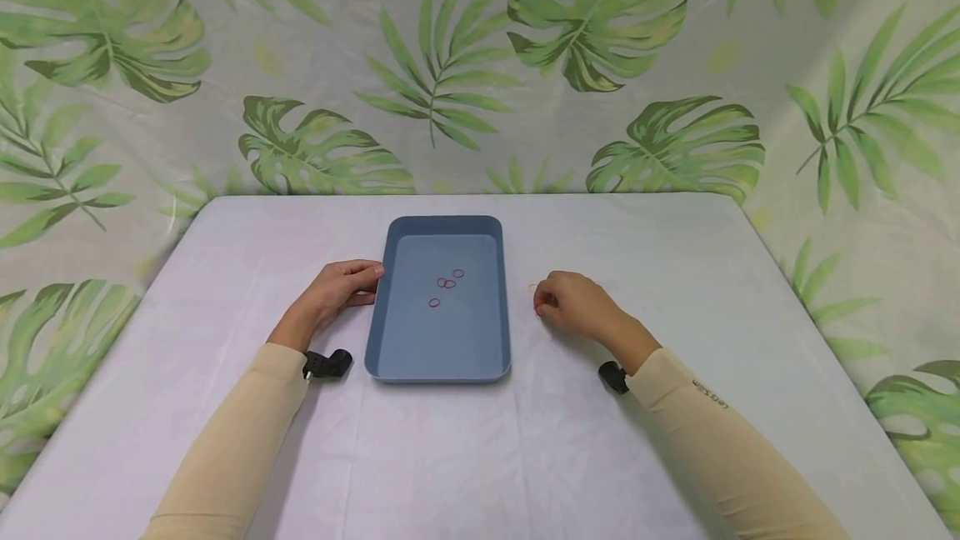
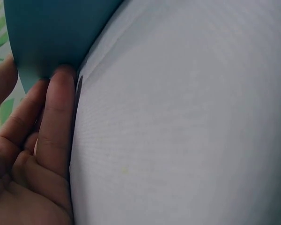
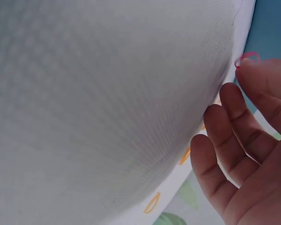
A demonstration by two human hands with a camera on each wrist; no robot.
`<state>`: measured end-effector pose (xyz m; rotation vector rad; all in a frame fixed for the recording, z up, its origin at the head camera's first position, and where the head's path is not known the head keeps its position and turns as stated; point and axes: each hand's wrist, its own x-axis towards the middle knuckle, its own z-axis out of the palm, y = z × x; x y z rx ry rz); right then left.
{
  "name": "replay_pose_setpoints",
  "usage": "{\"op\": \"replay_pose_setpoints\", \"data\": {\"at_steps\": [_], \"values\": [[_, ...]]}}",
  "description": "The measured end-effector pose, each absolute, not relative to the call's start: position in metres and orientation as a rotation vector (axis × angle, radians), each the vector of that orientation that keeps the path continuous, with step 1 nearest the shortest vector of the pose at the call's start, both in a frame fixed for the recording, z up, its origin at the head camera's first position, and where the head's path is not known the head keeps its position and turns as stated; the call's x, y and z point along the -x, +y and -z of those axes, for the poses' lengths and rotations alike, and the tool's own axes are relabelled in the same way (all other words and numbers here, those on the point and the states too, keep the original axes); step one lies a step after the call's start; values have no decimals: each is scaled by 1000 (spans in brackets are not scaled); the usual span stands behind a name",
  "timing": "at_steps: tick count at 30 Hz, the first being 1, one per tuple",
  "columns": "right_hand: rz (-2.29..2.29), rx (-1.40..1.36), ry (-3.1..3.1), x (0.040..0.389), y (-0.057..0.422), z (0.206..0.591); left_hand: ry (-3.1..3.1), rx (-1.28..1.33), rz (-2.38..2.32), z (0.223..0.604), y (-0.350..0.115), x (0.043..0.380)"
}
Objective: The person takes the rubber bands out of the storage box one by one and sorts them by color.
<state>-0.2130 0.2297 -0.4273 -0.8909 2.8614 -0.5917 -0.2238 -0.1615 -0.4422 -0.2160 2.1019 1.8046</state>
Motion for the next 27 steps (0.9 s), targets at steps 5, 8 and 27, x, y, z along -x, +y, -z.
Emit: {"op": "replay_pose_setpoints", "data": {"at_steps": [5,8,27], "values": [[605,906,2869,212,230,427,2102,220,-1801,443,-162,224],[639,912,2866,212,231,427,2101,220,-1799,443,-162,225],[923,979,2753,213,223,390,2101,204,-1800,446,-162,227]]}}
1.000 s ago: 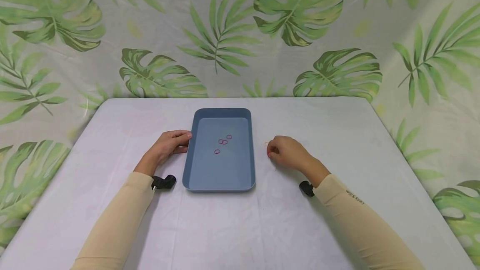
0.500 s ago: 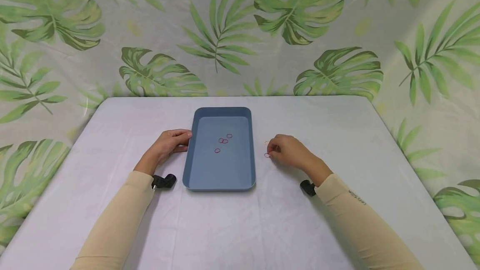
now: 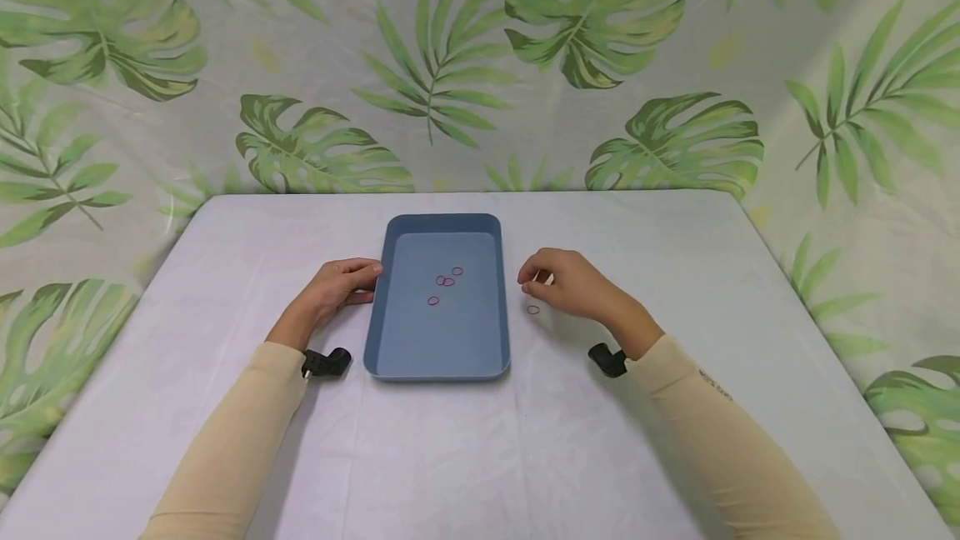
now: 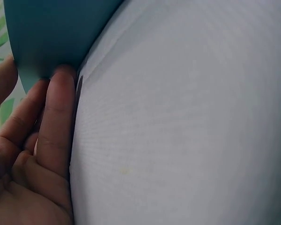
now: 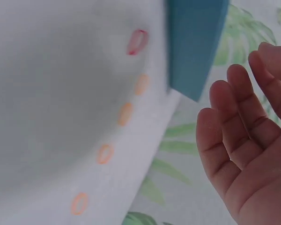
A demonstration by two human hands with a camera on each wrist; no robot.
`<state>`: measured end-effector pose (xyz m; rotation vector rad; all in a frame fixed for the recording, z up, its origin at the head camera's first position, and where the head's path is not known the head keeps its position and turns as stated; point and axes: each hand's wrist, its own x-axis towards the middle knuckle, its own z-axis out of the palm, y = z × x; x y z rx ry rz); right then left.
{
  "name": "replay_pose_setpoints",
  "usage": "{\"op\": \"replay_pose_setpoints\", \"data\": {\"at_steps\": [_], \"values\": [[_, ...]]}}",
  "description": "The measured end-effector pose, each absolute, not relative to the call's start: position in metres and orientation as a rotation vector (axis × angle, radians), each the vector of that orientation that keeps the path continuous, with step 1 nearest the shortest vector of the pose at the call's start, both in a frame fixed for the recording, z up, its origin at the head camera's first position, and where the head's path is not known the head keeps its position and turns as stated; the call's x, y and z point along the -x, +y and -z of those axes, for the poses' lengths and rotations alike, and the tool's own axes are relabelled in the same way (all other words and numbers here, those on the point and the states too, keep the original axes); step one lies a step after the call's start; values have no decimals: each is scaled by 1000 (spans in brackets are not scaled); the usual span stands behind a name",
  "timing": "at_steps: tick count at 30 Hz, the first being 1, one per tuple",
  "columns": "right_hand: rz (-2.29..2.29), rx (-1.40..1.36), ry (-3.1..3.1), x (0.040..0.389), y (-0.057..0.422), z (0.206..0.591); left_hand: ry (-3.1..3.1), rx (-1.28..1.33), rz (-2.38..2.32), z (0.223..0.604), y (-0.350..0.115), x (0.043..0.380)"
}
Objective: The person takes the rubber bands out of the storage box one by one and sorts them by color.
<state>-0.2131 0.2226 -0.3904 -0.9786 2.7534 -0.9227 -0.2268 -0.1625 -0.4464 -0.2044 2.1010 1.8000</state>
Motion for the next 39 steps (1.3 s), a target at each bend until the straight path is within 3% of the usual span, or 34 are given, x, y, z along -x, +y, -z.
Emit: {"op": "replay_pose_setpoints", "data": {"at_steps": [19,39], "values": [[925,1017,2719,249,165,348,2087,205,-1835,446,-164,225],[589,899,2746,284,111,398,2073,197,-1831,446,-163,227]]}}
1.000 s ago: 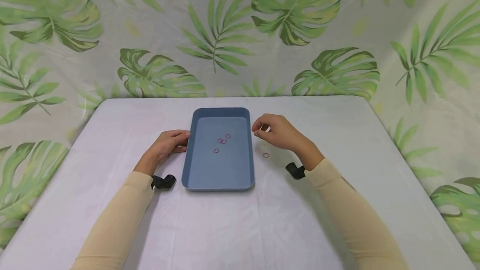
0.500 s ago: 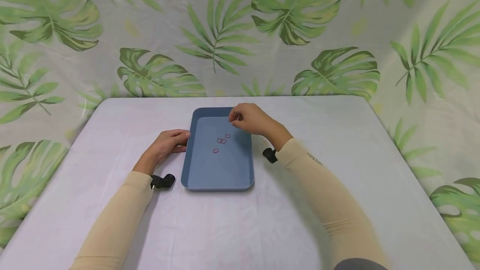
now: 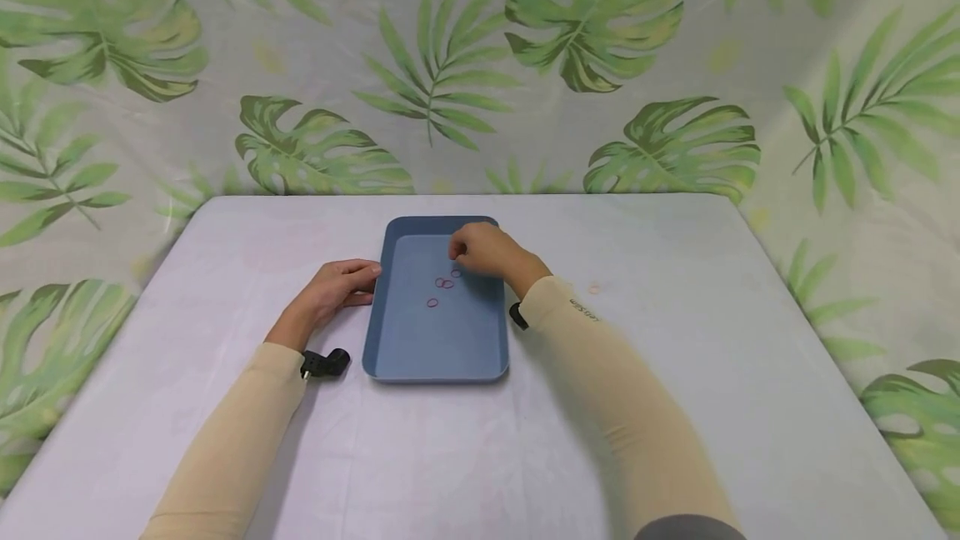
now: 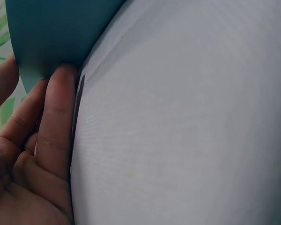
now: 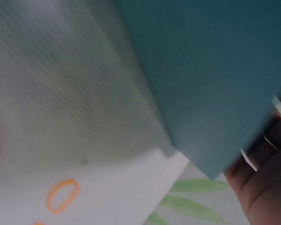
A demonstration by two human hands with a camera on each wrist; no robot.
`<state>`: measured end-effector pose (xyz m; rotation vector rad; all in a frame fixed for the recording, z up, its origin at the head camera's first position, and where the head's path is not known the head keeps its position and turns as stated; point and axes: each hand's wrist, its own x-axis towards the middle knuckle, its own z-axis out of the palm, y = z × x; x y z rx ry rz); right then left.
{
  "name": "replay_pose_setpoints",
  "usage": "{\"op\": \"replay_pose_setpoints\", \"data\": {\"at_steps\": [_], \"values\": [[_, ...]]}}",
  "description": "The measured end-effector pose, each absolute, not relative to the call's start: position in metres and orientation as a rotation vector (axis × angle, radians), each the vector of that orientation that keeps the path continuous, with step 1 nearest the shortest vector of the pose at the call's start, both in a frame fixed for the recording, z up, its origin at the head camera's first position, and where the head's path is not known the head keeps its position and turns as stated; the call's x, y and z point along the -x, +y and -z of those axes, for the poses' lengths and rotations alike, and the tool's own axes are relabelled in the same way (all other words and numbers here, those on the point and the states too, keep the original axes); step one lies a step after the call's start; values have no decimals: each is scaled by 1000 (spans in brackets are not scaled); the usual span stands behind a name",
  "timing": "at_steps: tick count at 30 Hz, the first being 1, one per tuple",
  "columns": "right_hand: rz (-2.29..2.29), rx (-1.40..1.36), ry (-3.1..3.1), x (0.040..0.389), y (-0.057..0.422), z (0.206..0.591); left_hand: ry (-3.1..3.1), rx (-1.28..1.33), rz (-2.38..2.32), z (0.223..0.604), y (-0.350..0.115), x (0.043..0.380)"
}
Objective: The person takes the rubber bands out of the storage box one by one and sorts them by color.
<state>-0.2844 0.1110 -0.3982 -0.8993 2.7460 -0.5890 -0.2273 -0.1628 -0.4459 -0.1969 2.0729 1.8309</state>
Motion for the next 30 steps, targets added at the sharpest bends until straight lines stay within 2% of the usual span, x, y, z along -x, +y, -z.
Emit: {"op": "replay_pose_setpoints", "data": {"at_steps": [12,30], "values": [[461,808,2779,285,104,413,2078,200,-1839,448,-164,228],[471,882,2800,281,109,415,2061,197,-1844,446,-164,227]]}}
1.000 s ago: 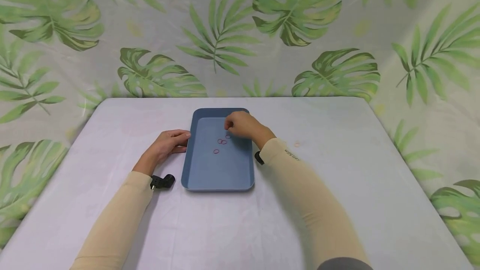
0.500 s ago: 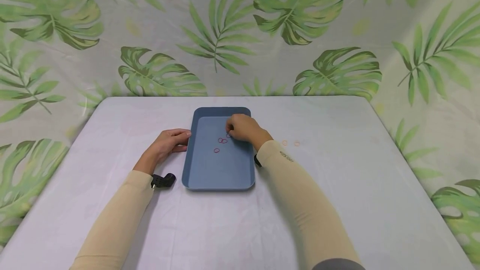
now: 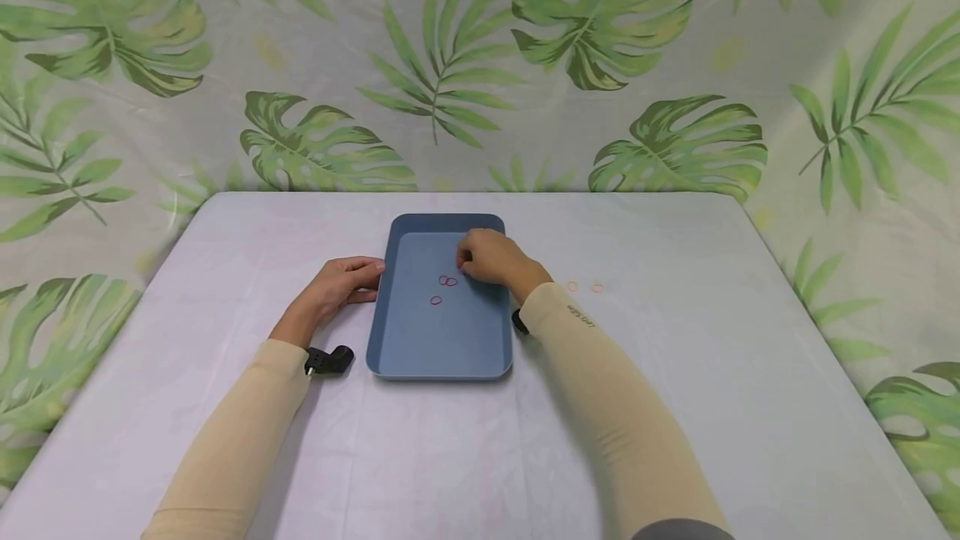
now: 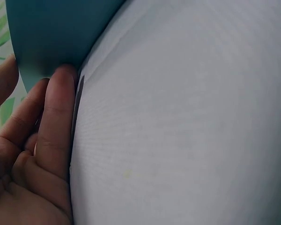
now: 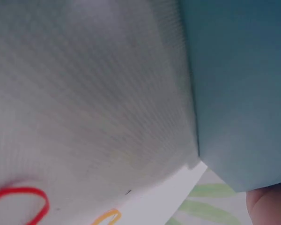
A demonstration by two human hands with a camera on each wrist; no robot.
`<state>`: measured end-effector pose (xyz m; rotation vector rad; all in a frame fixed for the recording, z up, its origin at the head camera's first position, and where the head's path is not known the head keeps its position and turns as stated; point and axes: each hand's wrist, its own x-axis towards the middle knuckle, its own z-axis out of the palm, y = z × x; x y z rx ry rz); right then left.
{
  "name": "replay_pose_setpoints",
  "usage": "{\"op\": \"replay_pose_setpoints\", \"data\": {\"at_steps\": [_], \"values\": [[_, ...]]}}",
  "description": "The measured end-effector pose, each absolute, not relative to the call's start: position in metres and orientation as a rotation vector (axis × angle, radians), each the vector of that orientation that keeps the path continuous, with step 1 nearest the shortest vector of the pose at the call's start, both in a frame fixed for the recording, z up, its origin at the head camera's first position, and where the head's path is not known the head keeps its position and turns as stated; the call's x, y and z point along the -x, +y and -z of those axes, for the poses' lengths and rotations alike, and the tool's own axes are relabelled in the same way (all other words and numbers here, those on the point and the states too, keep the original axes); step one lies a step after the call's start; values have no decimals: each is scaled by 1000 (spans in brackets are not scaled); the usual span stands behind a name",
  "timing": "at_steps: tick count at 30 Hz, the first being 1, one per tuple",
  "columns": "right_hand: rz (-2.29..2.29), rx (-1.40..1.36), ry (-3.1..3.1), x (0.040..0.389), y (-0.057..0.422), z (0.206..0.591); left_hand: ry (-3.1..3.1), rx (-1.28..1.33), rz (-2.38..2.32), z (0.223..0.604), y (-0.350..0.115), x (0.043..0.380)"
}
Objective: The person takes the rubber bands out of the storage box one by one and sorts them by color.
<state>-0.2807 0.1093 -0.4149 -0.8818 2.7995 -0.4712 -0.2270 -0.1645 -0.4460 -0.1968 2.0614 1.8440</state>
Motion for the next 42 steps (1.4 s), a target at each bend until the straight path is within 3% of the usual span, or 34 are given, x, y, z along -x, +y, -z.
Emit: {"op": "replay_pose_setpoints", "data": {"at_steps": [12,25,42], "values": [[825,835,2729,274,118,402,2066,214,-1842,446,-162,227],[962,997,2730,257,139,382,2100,175,-1807,444,-163,225],[929,838,2896,234,241,388,2095,219,-1799,447,-162,228]]}}
